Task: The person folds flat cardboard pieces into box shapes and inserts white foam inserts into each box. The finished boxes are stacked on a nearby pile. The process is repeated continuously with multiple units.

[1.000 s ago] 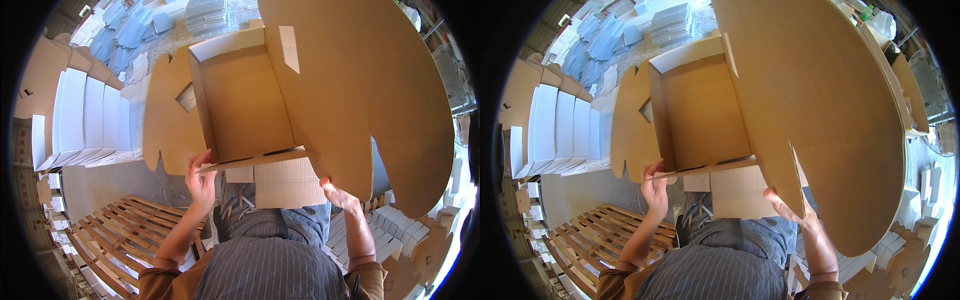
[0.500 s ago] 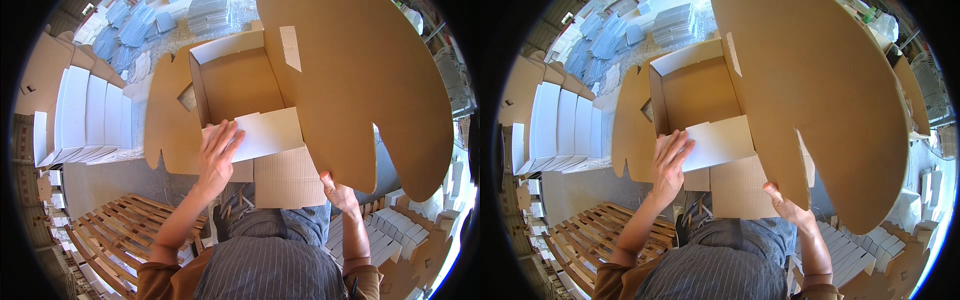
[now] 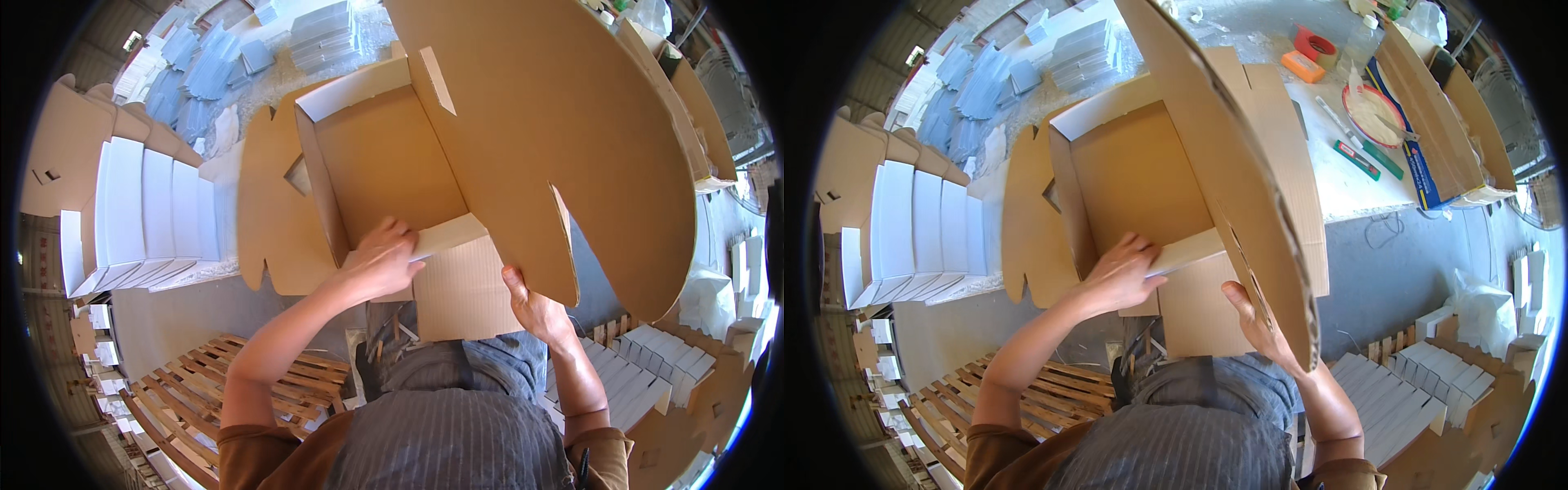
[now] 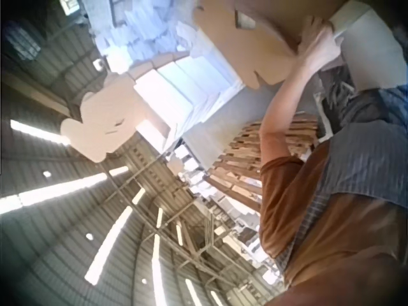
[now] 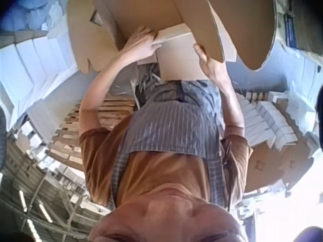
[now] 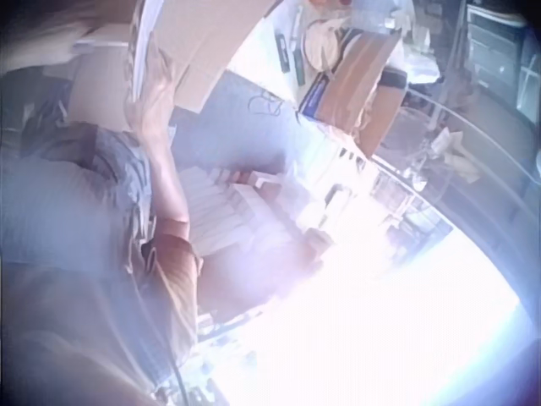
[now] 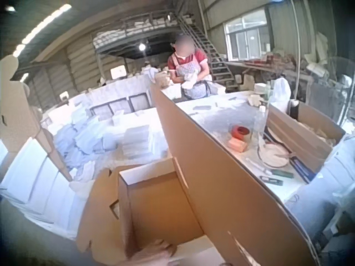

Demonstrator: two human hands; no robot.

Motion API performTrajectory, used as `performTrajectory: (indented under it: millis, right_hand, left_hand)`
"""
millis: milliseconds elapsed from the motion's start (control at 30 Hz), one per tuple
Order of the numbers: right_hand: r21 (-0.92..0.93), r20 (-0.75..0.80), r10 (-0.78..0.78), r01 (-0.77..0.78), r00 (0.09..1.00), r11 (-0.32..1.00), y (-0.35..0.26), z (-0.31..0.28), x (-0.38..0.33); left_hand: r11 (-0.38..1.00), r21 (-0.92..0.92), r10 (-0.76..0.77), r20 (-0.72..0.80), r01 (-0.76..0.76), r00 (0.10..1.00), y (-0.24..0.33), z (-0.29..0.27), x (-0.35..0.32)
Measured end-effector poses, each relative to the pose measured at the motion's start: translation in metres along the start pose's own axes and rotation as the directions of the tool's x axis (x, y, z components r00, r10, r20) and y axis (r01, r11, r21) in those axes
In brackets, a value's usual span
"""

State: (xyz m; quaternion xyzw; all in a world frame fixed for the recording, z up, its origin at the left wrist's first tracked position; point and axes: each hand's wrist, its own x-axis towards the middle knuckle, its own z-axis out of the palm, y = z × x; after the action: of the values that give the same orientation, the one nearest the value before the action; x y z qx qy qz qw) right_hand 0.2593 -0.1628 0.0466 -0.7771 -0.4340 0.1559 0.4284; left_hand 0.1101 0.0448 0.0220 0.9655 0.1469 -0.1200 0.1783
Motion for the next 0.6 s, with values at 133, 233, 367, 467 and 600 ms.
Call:
performTrajectory:
  millis: [133,233,367,467,600]
  right_hand:
    - [0.038,-0.091,-0.054,0.058,0.994,0.998,0.017,0.009,-0.005]
    - [0.066,-0.032,0.053,-0.051,0.998,0.997,0.019,0.001,-0.010]
    - [0.050,-0.011,-0.045,0.046,0.999,0.998,0.018,-0.001,-0.001]
    - [0.103,-0.108,-0.069,0.081,0.992,0.991,0.008,0.000,0.006]
    - [0.006,-0.057,-0.058,0.058,0.997,0.998,0.014,-0.004,0.005]
  left_hand:
    - [0.984,-0.173,-0.030,0.084,0.044,0.996,0.003,-0.001,0.015]
    - [0.956,-0.293,0.040,0.132,0.001,0.991,0.001,-0.013,0.023]
    - [0.878,-0.478,0.168,0.279,-0.016,0.945,-0.016,-0.017,0.034]
    - [0.887,-0.453,0.105,0.389,0.091,0.915,-0.020,-0.012,0.035]
    - [0.862,-0.507,0.164,0.276,-0.002,0.947,-0.007,-0.026,0.030]
